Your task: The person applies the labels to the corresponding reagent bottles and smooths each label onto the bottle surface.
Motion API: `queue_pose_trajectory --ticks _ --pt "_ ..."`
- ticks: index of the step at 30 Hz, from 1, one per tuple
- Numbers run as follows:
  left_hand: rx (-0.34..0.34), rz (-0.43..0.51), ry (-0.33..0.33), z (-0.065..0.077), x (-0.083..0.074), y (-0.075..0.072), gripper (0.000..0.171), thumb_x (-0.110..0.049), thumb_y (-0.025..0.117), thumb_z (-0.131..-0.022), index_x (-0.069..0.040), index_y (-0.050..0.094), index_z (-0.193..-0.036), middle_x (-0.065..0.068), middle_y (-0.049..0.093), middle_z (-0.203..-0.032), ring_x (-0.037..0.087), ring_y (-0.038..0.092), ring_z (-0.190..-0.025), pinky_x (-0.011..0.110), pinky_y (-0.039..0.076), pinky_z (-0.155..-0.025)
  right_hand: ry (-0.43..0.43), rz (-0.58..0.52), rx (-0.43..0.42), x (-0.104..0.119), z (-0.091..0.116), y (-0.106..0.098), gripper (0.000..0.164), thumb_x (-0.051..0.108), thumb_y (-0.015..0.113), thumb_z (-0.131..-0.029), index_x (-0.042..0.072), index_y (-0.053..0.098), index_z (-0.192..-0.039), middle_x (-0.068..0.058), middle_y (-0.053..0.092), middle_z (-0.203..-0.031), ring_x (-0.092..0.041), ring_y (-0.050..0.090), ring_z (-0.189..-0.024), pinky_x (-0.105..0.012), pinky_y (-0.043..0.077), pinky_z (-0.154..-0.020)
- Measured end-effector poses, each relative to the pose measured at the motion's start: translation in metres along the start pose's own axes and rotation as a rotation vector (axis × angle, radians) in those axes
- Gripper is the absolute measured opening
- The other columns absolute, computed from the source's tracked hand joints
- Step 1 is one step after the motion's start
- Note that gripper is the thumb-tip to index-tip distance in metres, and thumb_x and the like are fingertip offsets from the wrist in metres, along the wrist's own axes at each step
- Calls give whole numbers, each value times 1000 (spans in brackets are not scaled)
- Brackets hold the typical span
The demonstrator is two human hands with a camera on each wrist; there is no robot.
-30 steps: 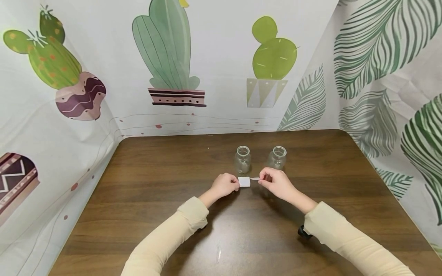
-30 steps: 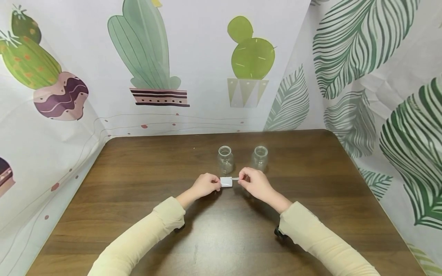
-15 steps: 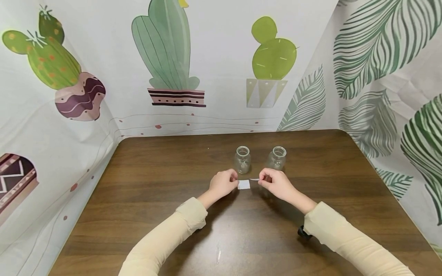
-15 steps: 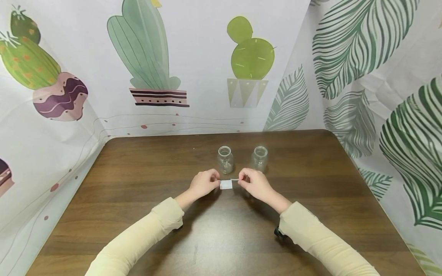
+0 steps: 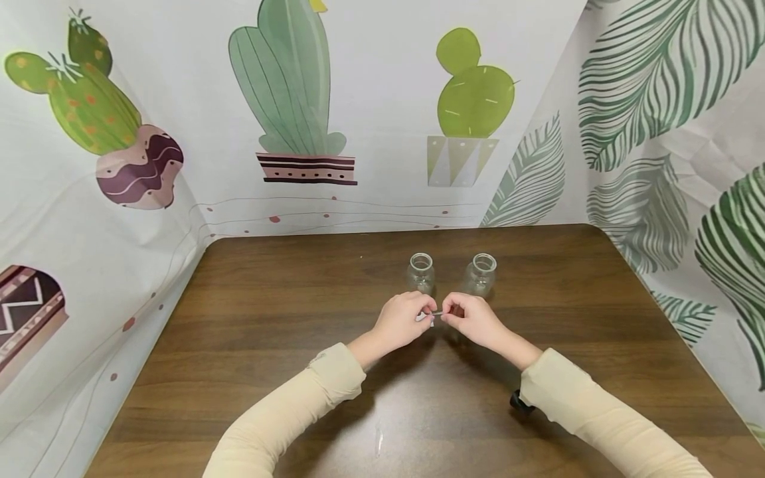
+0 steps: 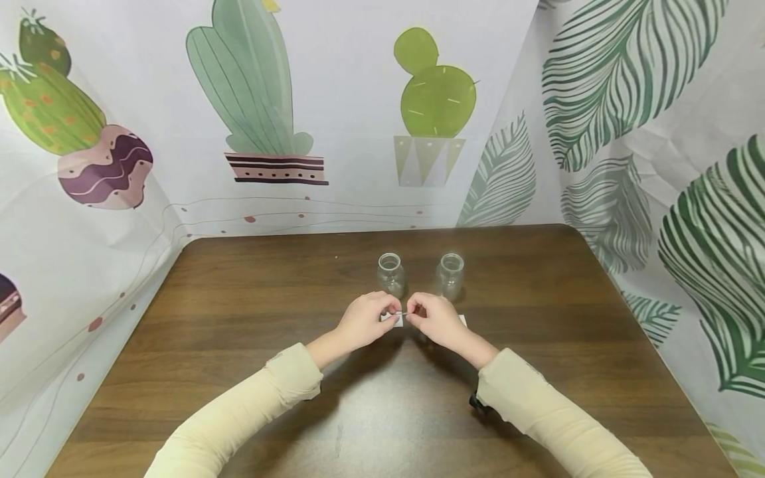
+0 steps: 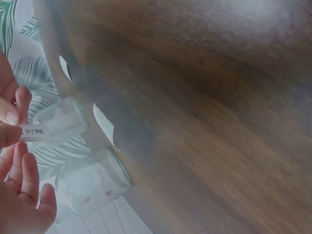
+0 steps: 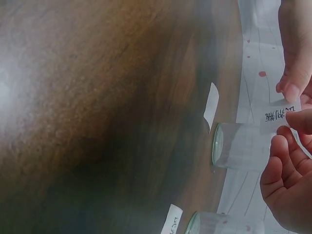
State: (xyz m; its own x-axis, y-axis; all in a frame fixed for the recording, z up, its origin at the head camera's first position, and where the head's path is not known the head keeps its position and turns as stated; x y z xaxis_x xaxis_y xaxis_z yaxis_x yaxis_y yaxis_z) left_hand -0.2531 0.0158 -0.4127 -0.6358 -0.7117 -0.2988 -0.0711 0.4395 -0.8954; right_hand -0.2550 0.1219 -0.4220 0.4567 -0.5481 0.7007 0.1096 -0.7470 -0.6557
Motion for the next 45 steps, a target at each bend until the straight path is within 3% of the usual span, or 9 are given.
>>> queue_pose_trajectory --ticks 4,7,13,18,21,28,39,45 --pt "-1 3 -27 0 1 1 5 -20 62 -76 -20 62 -82 -10 59 -74 6 55 -69 19 41 -61 -7 -8 -4 1 -1 0 13 0 64 -74 10 56 -74 2 53 -63 -3 44 -53 -19 38 -49" --pt "-5 41 -85 0 8 2 4 -20 62 -77 -19 61 -81 -9 59 -74 5 54 -67 18 40 -57 -10 -21 -6 0 -1 -1 13 -1 63 -75 5 58 -86 0 55 -67 -2 43 -54 -19 38 -49" --pt "-50 235 -203 0 26 1 4 -16 61 -77 -13 60 -78 -5 61 -69 4 53 -62 15 39 -57 28 -57 -42 -7 -2 -7 30 -1 64 -74 1 55 -102 -4 57 -72 -2 45 -55 -20 40 -50" --pt "-82 419 -295 2 36 3 4 -12 62 -77 -9 59 -76 0 62 -68 6 55 -62 15 42 -60 94 -77 -34 -18 -5 -3 27 2 65 -75 -1 56 -100 -6 60 -74 -4 47 -56 -20 40 -51" --pt "-89 480 -337 3 38 5 5 -11 63 -77 -8 59 -77 2 64 -70 7 56 -63 15 43 -61 140 -114 -27 -25 -7 1 20 4 64 -76 -1 58 -95 -8 61 -74 -5 47 -55 -19 41 -51" --pt "-111 498 -389 7 43 13 8 -11 65 -75 -6 58 -76 5 66 -71 7 56 -62 15 42 -59 207 -179 -43 -33 -11 5 5 4 61 -79 1 58 -79 -6 56 -63 -6 48 -49 -22 42 -48" --pt "-113 570 -421 6 51 23 9 -12 64 -77 -5 59 -75 7 65 -70 5 53 -61 16 42 -58 262 -255 -59 -41 -20 14 10 2 61 -78 -3 55 -84 -13 58 -69 -10 50 -51 -21 43 -48" --pt "-131 497 -458 3 60 26 8 -16 64 -76 -8 62 -76 4 65 -70 8 55 -62 17 41 -59 245 -215 -63 -29 -25 11 5 -2 59 -79 -5 55 -78 -13 55 -62 -11 49 -48 -17 37 -45"
Point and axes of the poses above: each hand's wrist, its own z-axis away from the middle knuckle, its own y-axis out of the palm, x = y × z, the point moved 8 cm from there along -z, towards the middle knuckle
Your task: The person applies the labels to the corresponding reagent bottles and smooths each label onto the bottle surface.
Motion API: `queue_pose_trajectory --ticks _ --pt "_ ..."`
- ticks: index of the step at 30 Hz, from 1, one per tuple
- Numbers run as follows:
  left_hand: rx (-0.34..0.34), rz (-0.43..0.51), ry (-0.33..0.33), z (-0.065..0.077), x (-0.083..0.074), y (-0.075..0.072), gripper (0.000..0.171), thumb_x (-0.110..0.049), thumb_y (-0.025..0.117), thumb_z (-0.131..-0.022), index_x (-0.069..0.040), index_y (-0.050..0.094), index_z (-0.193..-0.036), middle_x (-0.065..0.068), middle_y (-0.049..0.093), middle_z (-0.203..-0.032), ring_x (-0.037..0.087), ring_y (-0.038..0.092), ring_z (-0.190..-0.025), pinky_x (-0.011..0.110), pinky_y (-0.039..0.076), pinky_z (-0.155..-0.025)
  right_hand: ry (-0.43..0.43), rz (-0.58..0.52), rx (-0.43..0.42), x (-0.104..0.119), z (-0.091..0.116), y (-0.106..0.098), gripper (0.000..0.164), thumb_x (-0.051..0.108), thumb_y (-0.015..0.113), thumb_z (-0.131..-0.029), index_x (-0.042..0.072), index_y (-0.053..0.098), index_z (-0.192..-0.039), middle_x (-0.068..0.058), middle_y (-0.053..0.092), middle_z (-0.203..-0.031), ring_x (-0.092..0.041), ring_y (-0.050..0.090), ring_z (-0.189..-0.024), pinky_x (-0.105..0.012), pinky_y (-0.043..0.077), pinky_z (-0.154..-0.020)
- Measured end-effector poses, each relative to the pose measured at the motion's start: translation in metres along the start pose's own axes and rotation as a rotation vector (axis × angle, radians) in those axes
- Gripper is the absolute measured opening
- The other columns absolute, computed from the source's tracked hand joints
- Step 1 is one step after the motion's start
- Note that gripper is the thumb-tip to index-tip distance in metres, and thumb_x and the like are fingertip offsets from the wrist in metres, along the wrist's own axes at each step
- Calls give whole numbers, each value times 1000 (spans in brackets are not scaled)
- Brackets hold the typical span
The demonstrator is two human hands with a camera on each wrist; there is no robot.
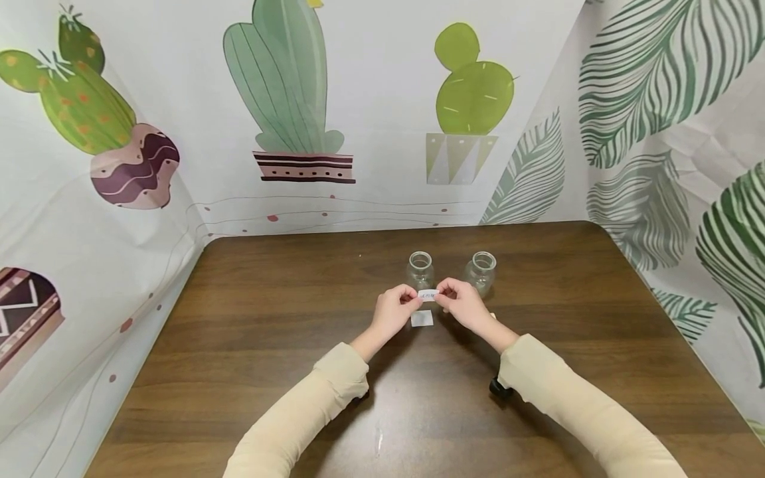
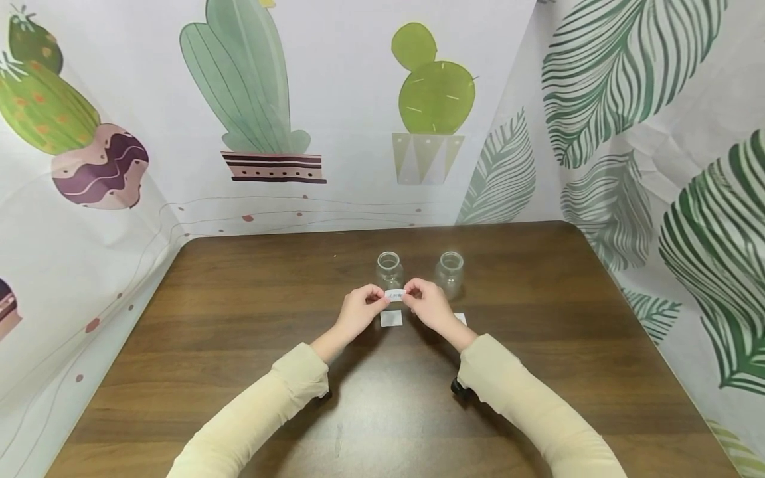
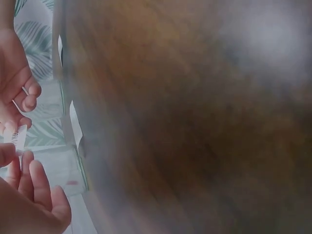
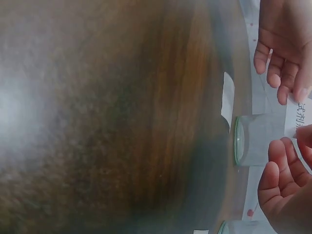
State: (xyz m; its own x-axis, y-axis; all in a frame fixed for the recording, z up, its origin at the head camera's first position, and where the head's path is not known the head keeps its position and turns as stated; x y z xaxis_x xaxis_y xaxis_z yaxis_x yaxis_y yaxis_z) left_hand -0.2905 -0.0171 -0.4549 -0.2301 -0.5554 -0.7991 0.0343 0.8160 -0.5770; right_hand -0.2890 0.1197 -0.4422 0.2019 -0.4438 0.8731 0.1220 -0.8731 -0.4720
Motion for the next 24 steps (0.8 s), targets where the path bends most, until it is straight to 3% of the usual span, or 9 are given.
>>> queue_pose_trajectory --ticks 5,12,24 --pt "-38 -100 -21 -7 4 -1 9 -21 64 -75 -12 64 -75 0 64 -67 8 53 -59 19 38 -55 -12 54 -19 -12 -10 2 4 2 60 -78 0 56 -77 -8 57 -62 -10 49 -48 -22 40 -46" --pt "-33 -241 -69 -11 9 0 10 -28 64 -76 -18 65 -75 -7 65 -69 8 55 -60 21 36 -51 -27 123 -38 -23 -17 3 4 6 63 -76 4 60 -75 -7 60 -65 -9 48 -50 -22 41 -48" --pt "-40 -346 -118 -17 15 -1 11 -33 63 -76 -23 65 -73 -10 61 -64 11 54 -58 24 34 -48 -49 219 -90 -24 -22 4 6 11 64 -77 6 62 -75 -5 62 -65 -8 49 -56 -22 40 -53"
Point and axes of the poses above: each hand's wrist, its own z-axis away from the middle knuckle, its own y-axis out of the palm, x = y × z, the point moved 8 cm from there along -z, towards the middle knuckle
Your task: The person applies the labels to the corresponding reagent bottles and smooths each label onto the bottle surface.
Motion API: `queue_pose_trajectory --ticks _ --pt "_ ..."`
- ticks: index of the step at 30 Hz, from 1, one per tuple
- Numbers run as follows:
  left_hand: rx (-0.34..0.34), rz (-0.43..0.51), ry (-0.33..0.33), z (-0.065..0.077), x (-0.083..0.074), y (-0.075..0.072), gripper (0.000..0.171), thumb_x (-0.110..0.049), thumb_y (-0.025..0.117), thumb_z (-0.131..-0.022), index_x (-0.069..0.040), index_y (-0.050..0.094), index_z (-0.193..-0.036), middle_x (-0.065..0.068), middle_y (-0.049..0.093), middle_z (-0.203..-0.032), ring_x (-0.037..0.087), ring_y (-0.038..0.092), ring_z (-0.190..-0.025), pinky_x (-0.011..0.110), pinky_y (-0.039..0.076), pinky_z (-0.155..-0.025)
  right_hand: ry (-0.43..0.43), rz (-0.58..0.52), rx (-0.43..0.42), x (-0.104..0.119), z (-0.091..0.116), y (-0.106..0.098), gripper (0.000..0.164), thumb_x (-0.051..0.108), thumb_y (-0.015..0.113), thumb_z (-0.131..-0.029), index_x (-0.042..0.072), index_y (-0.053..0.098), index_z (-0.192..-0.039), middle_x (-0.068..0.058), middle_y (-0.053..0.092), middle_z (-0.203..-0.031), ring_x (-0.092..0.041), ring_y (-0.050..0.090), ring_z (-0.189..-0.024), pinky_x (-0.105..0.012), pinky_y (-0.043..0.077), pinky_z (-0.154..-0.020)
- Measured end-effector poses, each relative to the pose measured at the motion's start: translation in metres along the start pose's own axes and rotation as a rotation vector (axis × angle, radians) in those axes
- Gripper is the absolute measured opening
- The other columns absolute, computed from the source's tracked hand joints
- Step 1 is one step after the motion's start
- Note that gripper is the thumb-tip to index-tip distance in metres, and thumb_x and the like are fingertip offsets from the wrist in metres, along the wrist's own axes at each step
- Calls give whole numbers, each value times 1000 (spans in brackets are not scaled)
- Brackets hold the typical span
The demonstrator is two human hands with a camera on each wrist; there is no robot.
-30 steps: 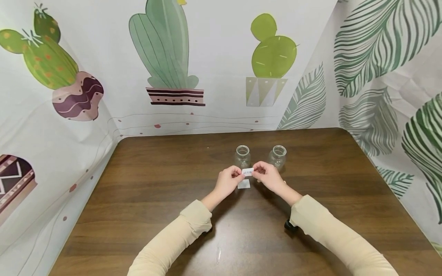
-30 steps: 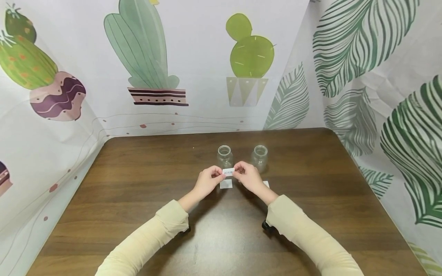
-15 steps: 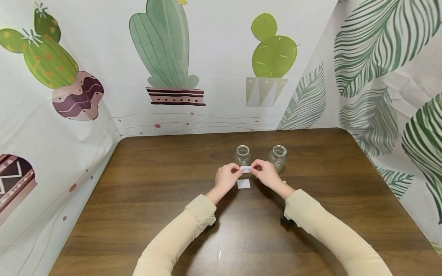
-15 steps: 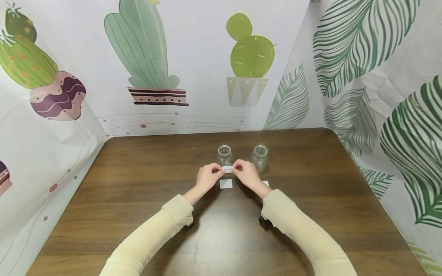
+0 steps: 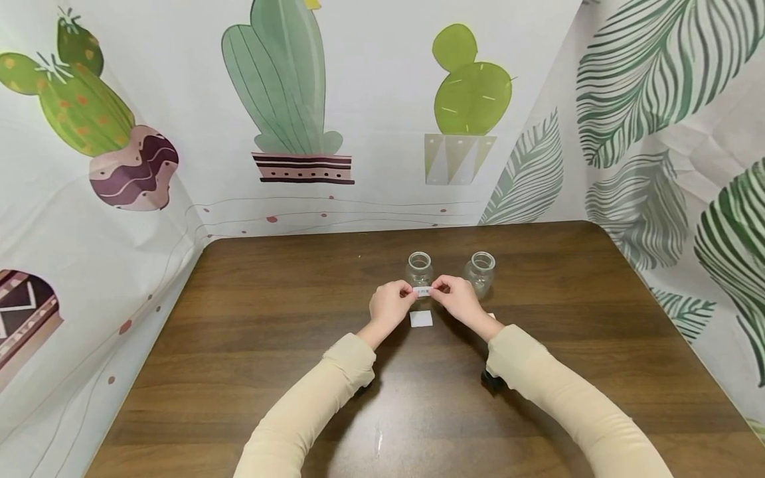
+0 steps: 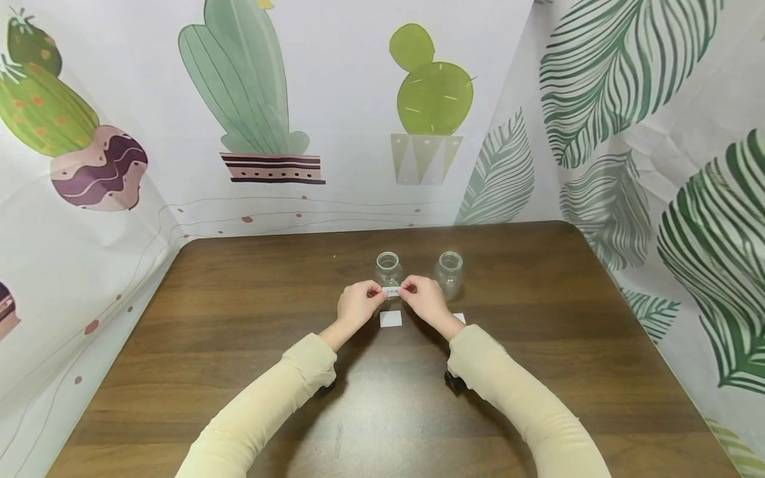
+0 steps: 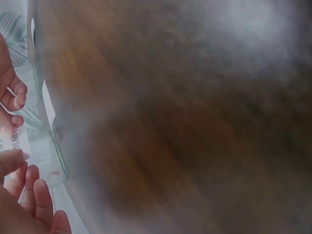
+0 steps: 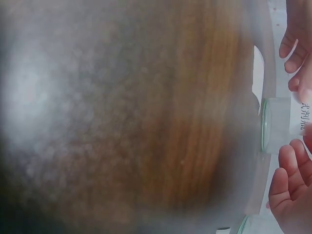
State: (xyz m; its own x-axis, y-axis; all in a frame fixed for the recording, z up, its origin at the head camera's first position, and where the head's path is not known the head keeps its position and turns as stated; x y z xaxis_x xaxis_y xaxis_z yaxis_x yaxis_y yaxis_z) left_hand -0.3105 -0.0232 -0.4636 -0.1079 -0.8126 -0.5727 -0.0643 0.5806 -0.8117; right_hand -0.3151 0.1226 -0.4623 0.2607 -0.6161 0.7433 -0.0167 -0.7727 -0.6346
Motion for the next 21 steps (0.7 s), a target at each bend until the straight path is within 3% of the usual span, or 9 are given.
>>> queue_pose_trajectory --ticks 15,21 --pt "-10 -24 -17 -1 1 -2 14 -36 62 -77 -24 65 -72 -9 61 -65 11 55 -59 24 35 -49 -1 18 -48 1 -1 0 9 14 64 -77 6 65 -76 -5 63 -66 -9 49 -57 -22 38 -55" --pt "-19 -33 -1 -2 1 -2 13 -36 63 -77 -24 65 -72 -9 61 -64 12 55 -57 24 34 -49 1 -19 -14 0 2 1 7 8 61 -77 3 64 -81 -6 62 -64 -7 48 -52 -21 39 -51"
Point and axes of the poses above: each hand's wrist, its own z-axis away from the middle knuckle, its own y-axis out of the palm, x = y × z, the point moved 8 cm from there along -z, towards the middle knuckle
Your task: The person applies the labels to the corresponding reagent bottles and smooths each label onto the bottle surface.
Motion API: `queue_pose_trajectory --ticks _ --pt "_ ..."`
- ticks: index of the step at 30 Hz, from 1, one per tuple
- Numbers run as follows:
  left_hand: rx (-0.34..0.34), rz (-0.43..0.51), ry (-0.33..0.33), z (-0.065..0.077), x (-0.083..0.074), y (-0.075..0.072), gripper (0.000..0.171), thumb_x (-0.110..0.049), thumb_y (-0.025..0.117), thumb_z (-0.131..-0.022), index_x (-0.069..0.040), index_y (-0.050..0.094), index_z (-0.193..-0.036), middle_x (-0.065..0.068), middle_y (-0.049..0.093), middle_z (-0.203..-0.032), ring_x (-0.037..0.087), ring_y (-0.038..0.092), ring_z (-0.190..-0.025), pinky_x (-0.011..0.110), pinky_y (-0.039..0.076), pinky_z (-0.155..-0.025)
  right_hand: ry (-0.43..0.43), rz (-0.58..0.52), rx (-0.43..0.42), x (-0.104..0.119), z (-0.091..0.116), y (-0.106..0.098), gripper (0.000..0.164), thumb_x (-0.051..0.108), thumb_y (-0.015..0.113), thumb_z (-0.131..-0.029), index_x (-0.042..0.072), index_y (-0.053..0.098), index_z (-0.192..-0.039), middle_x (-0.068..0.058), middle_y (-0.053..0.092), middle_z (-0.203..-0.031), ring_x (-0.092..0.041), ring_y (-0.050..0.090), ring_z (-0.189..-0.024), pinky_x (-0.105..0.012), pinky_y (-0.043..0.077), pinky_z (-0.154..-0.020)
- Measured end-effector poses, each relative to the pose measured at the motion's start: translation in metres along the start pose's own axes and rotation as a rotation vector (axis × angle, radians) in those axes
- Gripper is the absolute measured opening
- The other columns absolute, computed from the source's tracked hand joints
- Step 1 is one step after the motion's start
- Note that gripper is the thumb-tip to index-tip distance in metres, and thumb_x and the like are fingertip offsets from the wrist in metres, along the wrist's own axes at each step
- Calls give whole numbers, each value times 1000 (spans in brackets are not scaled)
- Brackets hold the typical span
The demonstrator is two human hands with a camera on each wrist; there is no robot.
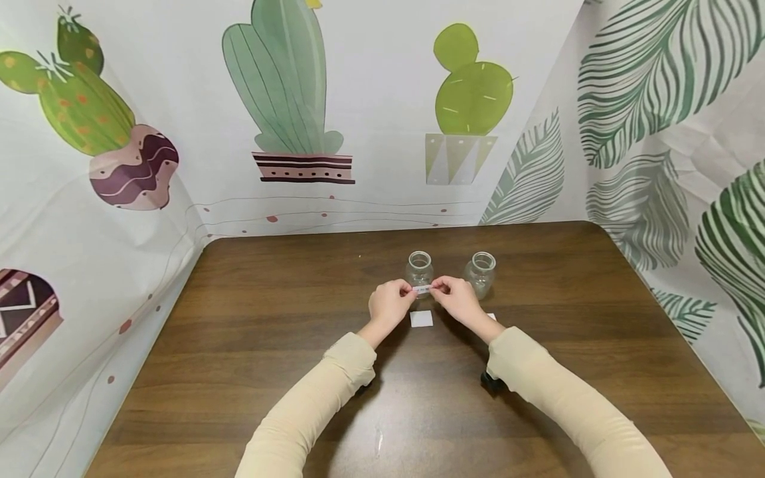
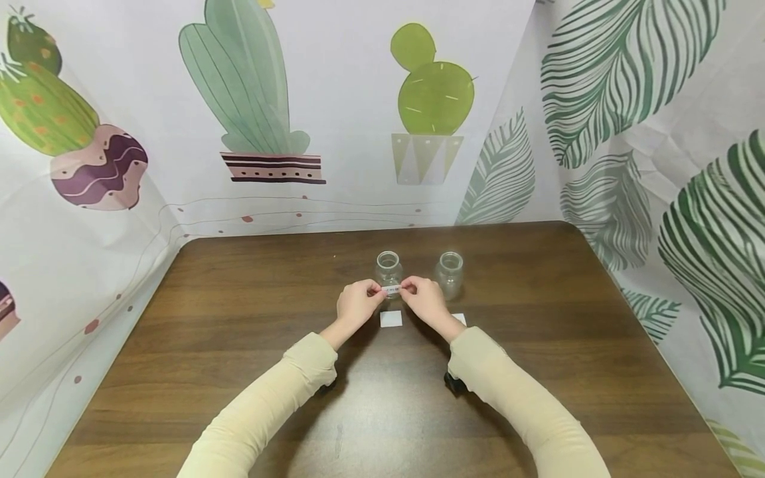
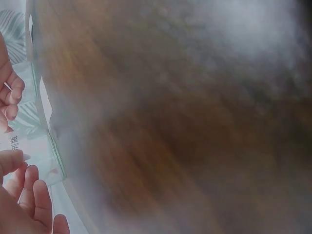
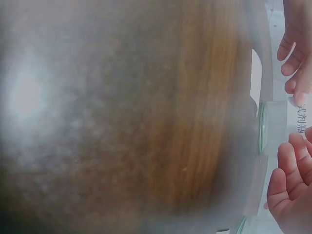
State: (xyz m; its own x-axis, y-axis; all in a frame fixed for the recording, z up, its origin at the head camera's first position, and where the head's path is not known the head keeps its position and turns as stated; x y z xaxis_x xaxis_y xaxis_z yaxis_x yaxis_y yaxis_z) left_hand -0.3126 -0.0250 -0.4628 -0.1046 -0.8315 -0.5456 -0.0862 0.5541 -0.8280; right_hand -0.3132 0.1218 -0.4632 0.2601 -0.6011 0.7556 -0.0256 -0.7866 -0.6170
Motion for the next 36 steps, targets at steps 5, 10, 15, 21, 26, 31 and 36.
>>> queue_pose_trajectory --ticks 5,10,15,21,26,31,36 --pt "-10 -12 23 0 -2 -1 12 -35 63 -77 -24 65 -73 -9 61 -64 12 55 -57 25 33 -49 39 -43 59 -2 4 1 15 5 57 -78 -1 63 -91 -7 62 -62 -5 49 -47 -21 40 -45" --pt "-34 -49 59 0 -4 -2 13 -35 63 -77 -24 65 -73 -9 63 -66 14 59 -61 26 36 -50 69 -71 152 2 8 4 31 6 56 -79 -5 55 -108 -9 62 -64 -7 50 -47 -25 42 -43" --pt "-56 -82 87 1 -5 -4 13 -36 63 -76 -24 66 -74 -9 65 -70 14 61 -65 28 39 -53 97 -41 198 0 10 5 56 9 60 -77 -6 38 -126 -10 64 -71 -8 53 -52 -25 44 -50" --pt "-58 -169 137 8 -10 -9 18 -38 63 -76 -22 67 -81 -8 66 -75 14 62 -71 32 44 -63 82 -19 182 -2 5 1 67 13 65 -74 -1 32 -130 -18 61 -95 -11 53 -60 -25 43 -59" --pt "-59 -179 133 7 -6 -12 35 -40 63 -75 -17 62 -102 -7 67 -86 16 62 -79 34 44 -69 80 9 203 -4 0 2 70 17 67 -74 2 30 -132 -21 56 -107 -14 55 -65 -26 44 -60" --pt "-19 -115 178 -2 -10 -14 63 -38 64 -76 -13 42 -128 4 60 -114 24 58 -99 39 45 -80 28 85 222 2 -10 4 74 22 68 -74 5 28 -134 -21 53 -118 -16 58 -70 -28 46 -63" --pt "33 -117 252 -10 -17 -10 65 -39 65 -76 -15 40 -131 6 54 -124 26 54 -108 40 43 -86 -54 145 224 9 -19 6 68 25 67 -77 7 32 -132 -18 55 -117 -16 58 -69 -29 46 -63"
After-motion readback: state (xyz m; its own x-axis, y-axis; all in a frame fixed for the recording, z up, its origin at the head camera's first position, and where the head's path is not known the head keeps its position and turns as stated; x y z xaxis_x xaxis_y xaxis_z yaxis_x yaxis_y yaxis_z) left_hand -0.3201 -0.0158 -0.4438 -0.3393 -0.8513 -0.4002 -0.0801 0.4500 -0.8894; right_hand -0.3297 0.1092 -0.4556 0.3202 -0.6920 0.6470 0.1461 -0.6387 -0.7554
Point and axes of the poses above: each hand's wrist, its own z-axis away from the middle knuckle, its own y-axis out of the palm, x = y × z, the point moved 8 cm from there along -z, towards the middle knuckle
